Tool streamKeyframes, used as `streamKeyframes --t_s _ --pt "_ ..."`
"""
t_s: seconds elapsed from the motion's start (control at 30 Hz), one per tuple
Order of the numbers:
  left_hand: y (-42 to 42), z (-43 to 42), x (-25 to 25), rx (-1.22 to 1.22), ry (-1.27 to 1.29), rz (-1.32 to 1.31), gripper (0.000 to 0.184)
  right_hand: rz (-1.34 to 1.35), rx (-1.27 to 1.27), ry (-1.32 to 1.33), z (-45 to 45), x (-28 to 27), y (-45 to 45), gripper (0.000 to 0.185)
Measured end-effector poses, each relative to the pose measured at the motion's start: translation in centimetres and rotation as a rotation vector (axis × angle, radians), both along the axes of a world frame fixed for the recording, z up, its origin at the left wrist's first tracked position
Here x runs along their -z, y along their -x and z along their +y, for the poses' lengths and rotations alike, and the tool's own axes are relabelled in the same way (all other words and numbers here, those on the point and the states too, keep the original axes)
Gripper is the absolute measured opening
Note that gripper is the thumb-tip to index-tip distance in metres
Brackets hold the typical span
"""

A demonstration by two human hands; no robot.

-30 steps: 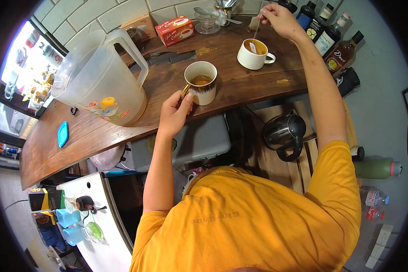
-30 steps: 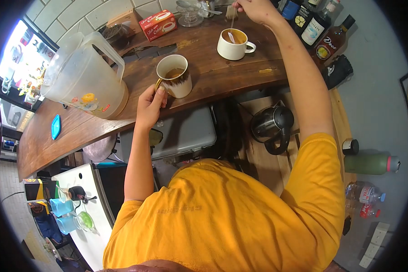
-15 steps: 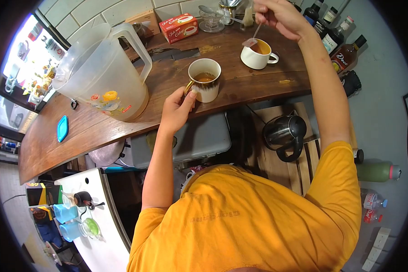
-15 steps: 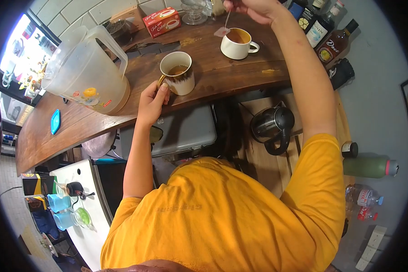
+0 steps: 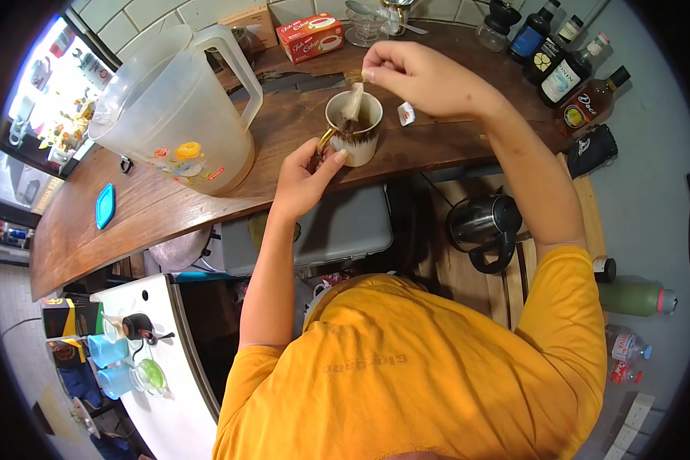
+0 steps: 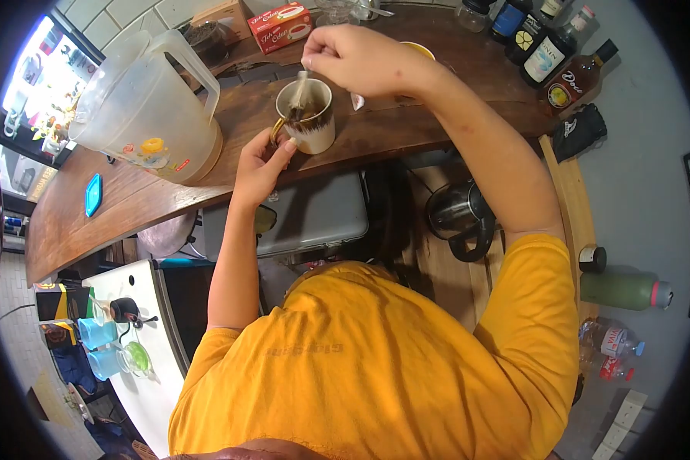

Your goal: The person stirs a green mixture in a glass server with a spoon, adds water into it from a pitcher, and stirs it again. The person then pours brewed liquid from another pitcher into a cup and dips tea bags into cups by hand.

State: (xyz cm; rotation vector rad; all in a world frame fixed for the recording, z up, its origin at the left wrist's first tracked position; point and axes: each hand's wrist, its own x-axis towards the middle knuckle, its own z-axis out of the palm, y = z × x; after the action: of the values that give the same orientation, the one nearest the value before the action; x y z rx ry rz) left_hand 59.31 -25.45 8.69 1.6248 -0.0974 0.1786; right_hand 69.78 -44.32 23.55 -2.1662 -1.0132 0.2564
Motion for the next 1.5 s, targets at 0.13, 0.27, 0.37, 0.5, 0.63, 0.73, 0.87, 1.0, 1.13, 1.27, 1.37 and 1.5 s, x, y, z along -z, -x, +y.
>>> streamKeyframes --t_s 0.13,0.27,0.37,0.5,0.63,0.73,0.87,1.0,1.13,1.27,1.37,1.5 --pt "-0.1 0.0 0.1 0.018 0.005 -0.017 0.021 -0.206 0.066 0.007 0.0 0.9 -0.1 0.023" --pt "0.0 0.0 0.1 0.025 0.009 -0.017 0.021 -0.237 0.055 0.049 -0.6 1.1 -1.0 0.024" --pt "-0.1 0.1 0.2 0.045 0.048 -0.019 0.022 -0.3 0.024 0.183 -0.8 1.0 -0.5 0.026" --pt "-0.2 0.2 0.4 0.015 -0.01 -0.017 0.023 -0.218 -0.011 0.327 -2.0 0.3 0.3 0.027" --pt "-0.4 0.1 0.4 -0.005 0.005 -0.002 0.023 -0.138 0.008 0.562 -3.2 -0.2 -1.2 0.026" --pt "-0.2 -0.1 -0.1 -0.016 0.0 0.034 0.022 -0.101 -0.049 0.195 -2.9 -0.7 -0.9 0.023" --pt "-0.3 0.0 0.1 -0.014 -0.006 0.024 0.023 0.144 -0.013 -0.205 -1.5 -0.6 0.6 0.021" --pt "-0.3 0.1 0.2 -0.02 -0.044 0.017 0.025 0.071 -0.065 -0.191 -0.5 1.0 0.8 0.022" --pt "-0.4 0.2 0.3 -0.006 -0.036 0.002 0.027 0.013 -0.139 -0.156 0.0 2.9 0.2 0.022" --pt "-0.3 0.2 0.2 -0.023 -0.085 -0.035 0.028 0.289 0.05 -0.317 0.1 0.1 1.3 0.023" --pt "-0.4 0.2 0.2 -0.022 -0.085 -0.03 0.028 0.303 0.034 -0.303 0.2 0.4 1.3 0.026" --pt "-0.4 0.2 0.4 -0.025 -0.094 -0.053 0.029 0.321 0.06 -0.269 0.8 0.9 1.7 0.025"
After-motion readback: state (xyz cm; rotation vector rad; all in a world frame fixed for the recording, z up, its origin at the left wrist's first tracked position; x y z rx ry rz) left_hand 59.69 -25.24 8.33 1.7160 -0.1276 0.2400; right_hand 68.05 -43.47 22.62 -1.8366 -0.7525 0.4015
